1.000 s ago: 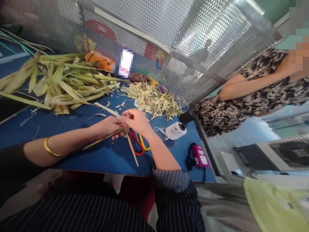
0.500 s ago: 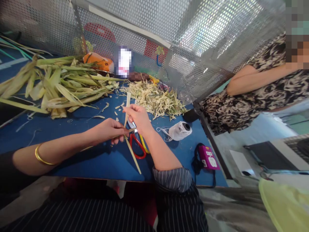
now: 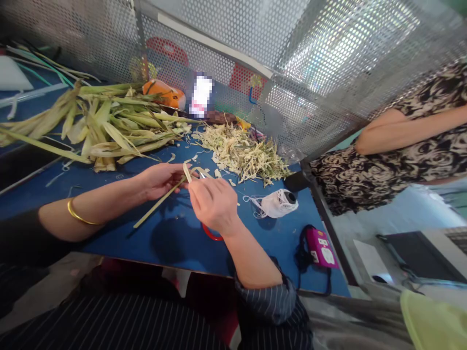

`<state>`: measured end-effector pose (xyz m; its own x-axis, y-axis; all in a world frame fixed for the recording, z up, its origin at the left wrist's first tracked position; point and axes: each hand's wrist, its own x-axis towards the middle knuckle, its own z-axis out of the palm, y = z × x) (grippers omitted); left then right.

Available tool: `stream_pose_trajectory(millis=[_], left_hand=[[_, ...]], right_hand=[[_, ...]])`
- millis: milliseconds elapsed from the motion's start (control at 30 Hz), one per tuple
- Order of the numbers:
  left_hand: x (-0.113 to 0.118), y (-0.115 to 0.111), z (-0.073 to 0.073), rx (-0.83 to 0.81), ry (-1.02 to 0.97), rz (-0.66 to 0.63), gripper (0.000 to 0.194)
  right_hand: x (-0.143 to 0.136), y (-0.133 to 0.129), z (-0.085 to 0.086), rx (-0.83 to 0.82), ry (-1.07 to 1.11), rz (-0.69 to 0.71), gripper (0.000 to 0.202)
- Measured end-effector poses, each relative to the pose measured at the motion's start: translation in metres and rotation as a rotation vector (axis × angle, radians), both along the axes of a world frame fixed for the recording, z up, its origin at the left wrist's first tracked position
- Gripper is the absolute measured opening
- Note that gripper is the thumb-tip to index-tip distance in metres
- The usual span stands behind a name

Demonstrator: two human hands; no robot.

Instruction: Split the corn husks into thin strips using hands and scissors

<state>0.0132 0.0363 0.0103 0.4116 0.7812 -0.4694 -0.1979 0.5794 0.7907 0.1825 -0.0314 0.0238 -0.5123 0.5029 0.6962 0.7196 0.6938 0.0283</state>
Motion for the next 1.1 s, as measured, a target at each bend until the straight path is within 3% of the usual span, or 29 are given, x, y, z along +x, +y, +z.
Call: stream_pose_trajectory(millis=[167,333,533,667,767,900,1000,1100], left_hand=[[-0.002,0.005,-0.006,-0.080,-0.176,-0.001,0.022],[-0.001,0.002,-0.002,-0.136,-0.230,0.057,0.027],[0.007,-0.008,0.003,-0.071,-0.152,0.141,0.024],[0.012,-0.017,-0.001,0.015,-0.138,0.095,0.019],[0.012,-0.020,-0.003,0.110,-0.116,0.078,0.020],[0.012,-0.021,-0.001,0.180,-0.048,0.055,0.025],[0.013,-0.022,0.001,0.218,-0.027,0.031,0.027],[0.014,-0.024,0.001,0.279,-0.017,0.038,0.028]], right_hand=[[-0.002,0.004,-0.026,0.118,-0.325,-0.006,0.012],[-0.007,0.008,-0.026,0.082,-0.451,0.024,0.019],[-0.012,0.003,-0.026,0.009,-0.272,0.082,0.026],[-0.020,0.002,-0.031,0.068,-0.314,0.081,0.020],[-0.018,0.003,-0.029,0.081,-0.142,0.078,0.015],[-0.008,0.007,-0.024,-0.172,0.463,-0.097,0.008],[-0.002,0.015,-0.027,-0.556,0.871,-0.226,0.020],[0.000,0.023,-0.031,-0.956,1.084,-0.227,0.025]])
